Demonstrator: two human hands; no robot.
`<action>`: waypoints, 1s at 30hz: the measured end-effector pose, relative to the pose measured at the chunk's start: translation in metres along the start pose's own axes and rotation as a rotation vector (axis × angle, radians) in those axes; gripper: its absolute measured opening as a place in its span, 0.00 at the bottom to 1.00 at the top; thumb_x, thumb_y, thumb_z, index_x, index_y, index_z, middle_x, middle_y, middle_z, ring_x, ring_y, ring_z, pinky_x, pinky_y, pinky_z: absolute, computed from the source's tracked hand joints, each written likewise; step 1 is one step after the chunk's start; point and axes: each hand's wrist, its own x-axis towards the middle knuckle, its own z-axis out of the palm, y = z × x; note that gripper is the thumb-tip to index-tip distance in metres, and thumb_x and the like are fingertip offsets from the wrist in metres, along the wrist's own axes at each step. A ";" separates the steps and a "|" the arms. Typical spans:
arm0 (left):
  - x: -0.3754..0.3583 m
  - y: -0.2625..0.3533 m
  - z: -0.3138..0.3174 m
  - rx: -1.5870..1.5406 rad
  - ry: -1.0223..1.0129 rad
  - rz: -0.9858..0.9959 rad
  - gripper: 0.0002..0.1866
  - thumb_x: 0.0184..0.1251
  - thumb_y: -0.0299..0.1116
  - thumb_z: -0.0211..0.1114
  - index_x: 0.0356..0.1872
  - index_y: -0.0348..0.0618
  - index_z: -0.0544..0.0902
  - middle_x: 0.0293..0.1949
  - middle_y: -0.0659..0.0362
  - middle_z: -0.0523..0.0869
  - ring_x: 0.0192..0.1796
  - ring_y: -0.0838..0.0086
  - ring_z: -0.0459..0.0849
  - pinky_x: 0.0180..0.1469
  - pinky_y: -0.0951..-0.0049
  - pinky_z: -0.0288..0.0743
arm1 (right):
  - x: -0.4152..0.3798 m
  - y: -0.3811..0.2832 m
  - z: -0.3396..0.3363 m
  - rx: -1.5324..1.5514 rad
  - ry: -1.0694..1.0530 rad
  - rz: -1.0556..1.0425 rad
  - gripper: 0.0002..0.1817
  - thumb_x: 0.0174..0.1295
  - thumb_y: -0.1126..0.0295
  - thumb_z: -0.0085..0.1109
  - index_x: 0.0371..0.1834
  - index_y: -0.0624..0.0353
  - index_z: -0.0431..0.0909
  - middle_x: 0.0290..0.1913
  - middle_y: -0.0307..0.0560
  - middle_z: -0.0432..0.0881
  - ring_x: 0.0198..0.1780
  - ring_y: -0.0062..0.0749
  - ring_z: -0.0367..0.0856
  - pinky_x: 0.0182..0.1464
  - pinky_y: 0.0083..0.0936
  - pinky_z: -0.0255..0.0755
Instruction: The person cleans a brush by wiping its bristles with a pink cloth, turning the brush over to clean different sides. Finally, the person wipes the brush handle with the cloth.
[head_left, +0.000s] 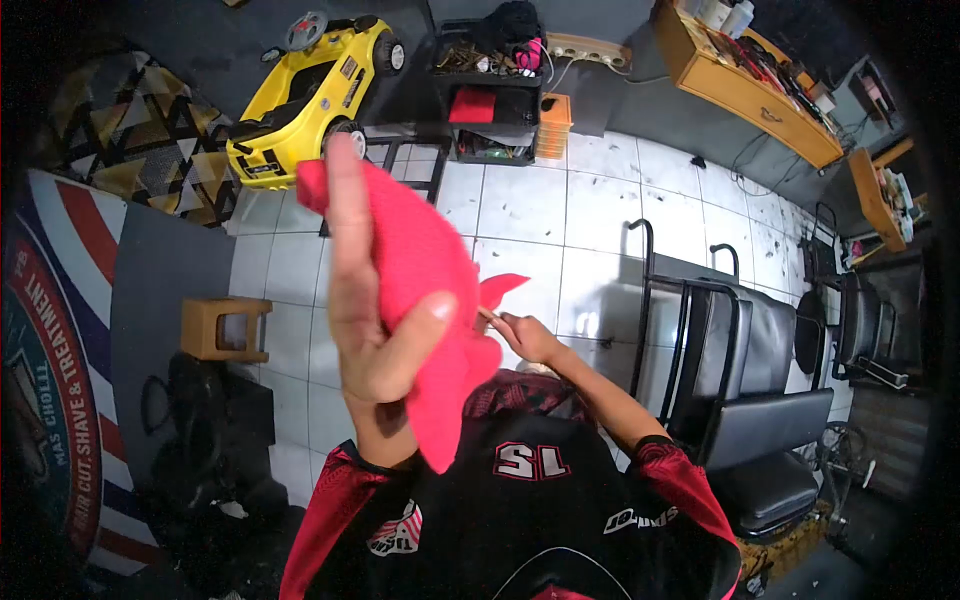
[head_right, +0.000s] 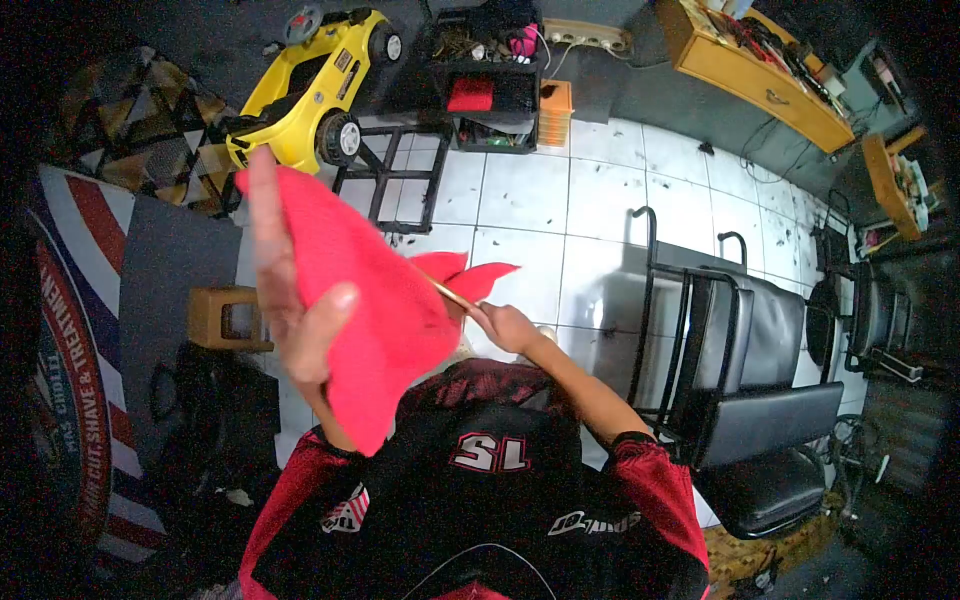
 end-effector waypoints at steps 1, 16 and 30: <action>0.001 0.004 0.001 -0.075 0.061 0.020 0.49 0.38 0.27 0.58 0.67 0.34 0.45 0.50 0.54 0.68 0.48 0.69 0.68 0.56 0.74 0.58 | -0.004 0.027 0.010 -0.147 -0.087 0.089 0.23 0.67 0.54 0.33 0.38 0.63 0.72 0.28 0.64 0.77 0.32 0.58 0.76 0.35 0.45 0.69; -0.006 -0.020 -0.005 -0.135 0.147 -0.029 0.47 0.46 0.23 0.56 0.69 0.41 0.40 0.53 0.54 0.69 0.50 0.72 0.71 0.56 0.74 0.62 | -0.007 0.016 -0.051 0.685 0.352 0.548 0.27 0.64 0.45 0.38 0.21 0.59 0.67 0.12 0.34 0.63 0.12 0.19 0.61 0.16 0.20 0.58; -0.010 -0.009 0.006 -0.133 0.123 0.040 0.52 0.40 0.28 0.59 0.68 0.36 0.37 0.55 0.55 0.66 0.47 0.73 0.70 0.55 0.76 0.63 | 0.012 -0.012 -0.001 0.018 0.066 0.067 0.22 0.67 0.53 0.34 0.37 0.63 0.72 0.26 0.62 0.77 0.32 0.59 0.75 0.35 0.46 0.69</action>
